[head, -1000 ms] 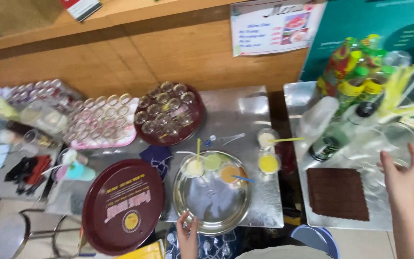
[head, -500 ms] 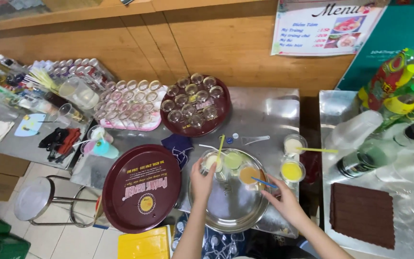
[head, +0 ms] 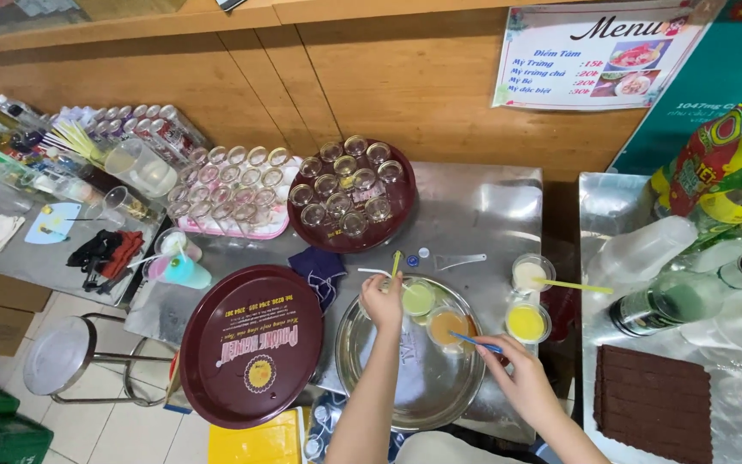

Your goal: The person arranges several small plastic cups containing different colored liquids onto a metal tray. They then pick up a glass, stir its contents with a spoon, and add a dark liquid from a bottle into the glass using the spoon.

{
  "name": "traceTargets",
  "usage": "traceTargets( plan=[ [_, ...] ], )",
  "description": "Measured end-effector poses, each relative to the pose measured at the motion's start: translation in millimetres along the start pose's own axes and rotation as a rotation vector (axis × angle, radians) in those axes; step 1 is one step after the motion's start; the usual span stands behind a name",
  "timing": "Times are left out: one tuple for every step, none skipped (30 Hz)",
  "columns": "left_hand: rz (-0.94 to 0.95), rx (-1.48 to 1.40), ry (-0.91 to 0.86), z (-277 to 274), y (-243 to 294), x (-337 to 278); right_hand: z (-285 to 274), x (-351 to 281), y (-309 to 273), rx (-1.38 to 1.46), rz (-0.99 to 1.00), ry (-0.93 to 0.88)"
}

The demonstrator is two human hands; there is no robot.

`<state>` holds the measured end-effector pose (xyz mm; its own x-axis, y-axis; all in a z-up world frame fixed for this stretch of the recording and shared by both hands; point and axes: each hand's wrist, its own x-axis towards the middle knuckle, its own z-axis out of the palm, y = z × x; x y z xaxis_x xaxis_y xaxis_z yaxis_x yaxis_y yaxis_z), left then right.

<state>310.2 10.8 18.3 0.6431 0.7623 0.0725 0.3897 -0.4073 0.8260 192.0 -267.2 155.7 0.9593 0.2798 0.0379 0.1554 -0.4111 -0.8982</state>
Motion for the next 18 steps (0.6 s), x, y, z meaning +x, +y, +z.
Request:
traceTargets(
  plan=[
    [-0.001, 0.001, -0.002, -1.6, 2.1, -0.5, -1.4, 0.3, 0.4, 0.000, 0.003, 0.000],
    [-0.010, -0.020, -0.004, -2.9, 3.9, -1.3, -2.7, 0.2, 1.2, -0.001, -0.013, 0.004],
    [-0.019, -0.041, -0.006, -4.4, 5.9, -2.3, -4.2, 0.0, 1.9, -0.002, -0.028, 0.007],
    [-0.019, -0.041, -0.009, -8.8, 11.5, -4.1, -5.7, 0.1, 1.9, -0.002, -0.027, 0.009],
    [-0.022, -0.056, -0.014, -13.7, 17.0, -6.1, -7.1, -0.1, 1.7, 0.006, -0.025, 0.019],
    [-0.025, -0.072, -0.017, -19.4, 21.5, -8.0, -7.5, -0.8, 1.7, 0.015, -0.026, 0.029],
    [-0.024, -0.072, -0.018, -24.4, 24.7, -9.2, -8.3, -1.7, 1.4, 0.015, -0.025, 0.030],
    [-0.067, -0.107, -0.051, -29.6, 28.5, -10.4, -9.8, -2.0, 0.8, 0.018, -0.014, 0.032],
    [-0.109, -0.141, -0.084, -34.8, 32.2, -11.6, -11.2, -2.4, 0.1, 0.020, -0.003, 0.034],
    [-0.109, -0.142, -0.083, -46.6, 42.1, -15.6, -11.7, -3.3, 1.6, 0.020, -0.004, 0.034],
    [-0.114, -0.185, -0.095, -58.5, 52.1, -19.8, -12.4, -4.4, 3.0, 0.010, -0.030, 0.040],
    [-0.119, -0.227, -0.107, -70.7, 62.5, -23.8, -13.2, -5.5, 4.0, 0.001, -0.056, 0.047],
    [-0.118, -0.227, -0.106, -80.6, 69.3, -26.2, -15.1, -6.4, 1.2, 0.002, -0.057, 0.047],
    [-0.146, -0.299, -0.118, -90.3, 76.1, -28.1, -16.9, -7.0, -1.3, 0.003, -0.055, 0.054],
    [-0.174, -0.372, -0.131, -100.1, 83.0, -30.3, -18.6, -7.9, -3.9, 0.004, -0.054, 0.061],
    [-0.171, -0.373, -0.132, -105.5, 84.9, -32.5, -20.2, -9.0, -7.8, 0.004, -0.055, 0.063],
    [-0.167, -0.393, -0.106, -111.1, 86.8, -34.8, -21.8, -10.5, -11.9, 0.005, -0.033, 0.067],
    [-0.161, -0.418, -0.080, -115.1, 89.9, -36.0, -24.2, -9.9, -15.4, 0.004, -0.015, 0.072]
  ],
)
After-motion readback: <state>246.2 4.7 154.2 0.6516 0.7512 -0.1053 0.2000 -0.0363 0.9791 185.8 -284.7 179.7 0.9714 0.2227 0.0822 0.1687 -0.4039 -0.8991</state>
